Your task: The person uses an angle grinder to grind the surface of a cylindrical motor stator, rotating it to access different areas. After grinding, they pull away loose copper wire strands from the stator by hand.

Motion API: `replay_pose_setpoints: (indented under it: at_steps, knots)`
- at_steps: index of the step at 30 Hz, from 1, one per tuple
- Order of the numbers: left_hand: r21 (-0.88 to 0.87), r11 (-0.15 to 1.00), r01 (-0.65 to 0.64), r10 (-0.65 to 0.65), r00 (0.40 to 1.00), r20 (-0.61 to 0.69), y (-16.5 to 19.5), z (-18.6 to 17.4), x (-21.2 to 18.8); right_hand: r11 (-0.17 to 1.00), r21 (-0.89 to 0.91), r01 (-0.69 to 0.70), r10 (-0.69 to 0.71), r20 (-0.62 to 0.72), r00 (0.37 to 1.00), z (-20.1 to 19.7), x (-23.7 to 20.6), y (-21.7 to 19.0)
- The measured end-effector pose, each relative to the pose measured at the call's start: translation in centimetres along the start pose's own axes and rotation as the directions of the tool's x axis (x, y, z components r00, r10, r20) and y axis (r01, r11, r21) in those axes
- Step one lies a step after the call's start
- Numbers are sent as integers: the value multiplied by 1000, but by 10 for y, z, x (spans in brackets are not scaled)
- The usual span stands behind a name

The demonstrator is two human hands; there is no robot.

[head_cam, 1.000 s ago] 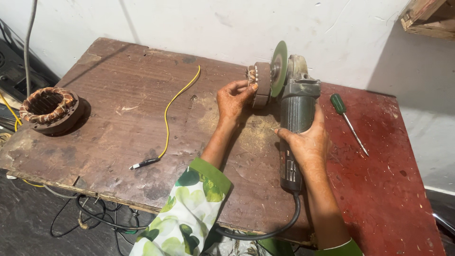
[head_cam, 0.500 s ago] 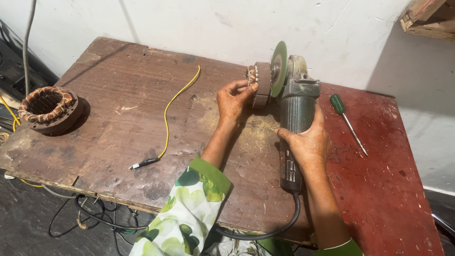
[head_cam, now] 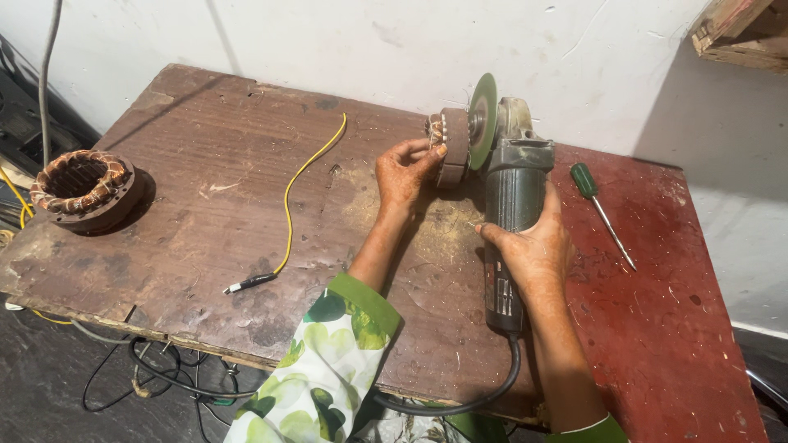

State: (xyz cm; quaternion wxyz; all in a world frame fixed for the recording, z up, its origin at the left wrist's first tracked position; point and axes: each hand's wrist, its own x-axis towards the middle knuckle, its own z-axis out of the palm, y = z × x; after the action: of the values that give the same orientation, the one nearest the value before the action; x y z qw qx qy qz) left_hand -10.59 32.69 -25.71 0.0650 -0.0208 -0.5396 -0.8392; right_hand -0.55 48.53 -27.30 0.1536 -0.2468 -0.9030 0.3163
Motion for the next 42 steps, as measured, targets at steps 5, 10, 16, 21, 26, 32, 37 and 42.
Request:
replay_pose_setpoints:
  at_steps: [5, 10, 16, 21, 26, 32, 37, 42]
  knots:
    - [-23, 999, 24, -24, 1000, -4, 1, 0, 0, 1000, 8, 23, -23, -10, 1000, 1, 0, 2]
    - [-4, 1000, -6, 6, 1000, -3, 0, 0, 1, 999, 39, -17, 17, 16, 1000, 1, 0, 0]
    - [-6, 1000, 0, 0, 1000, 1, 0, 1, 0, 1000, 21, -8, 7, 5, 1000, 1, 0, 1]
    - [-38, 999, 17, -17, 1000, -1, 1, 1, -1, 1000, -4, 5, -5, -6, 1000, 1, 0, 0]
    - [36, 999, -6, 7, 1000, -18, 2, 0, 1, 1000, 12, -22, 22, 3, 1000, 1, 1, -1]
    - [-59, 998, 14, -13, 1000, 3, 2, -3, 2, 1000, -3, 26, -26, -25, 999, 5, -1, 0]
    - [18, 1000, -1, 2, 1000, -11, 4, -4, 2, 999, -4, 32, -32, -26, 999, 4, -1, -2]
    - [-51, 998, 49, -50, 998, -27, 5, -4, 0, 999, 32, -30, 30, 15, 999, 4, -3, -5]
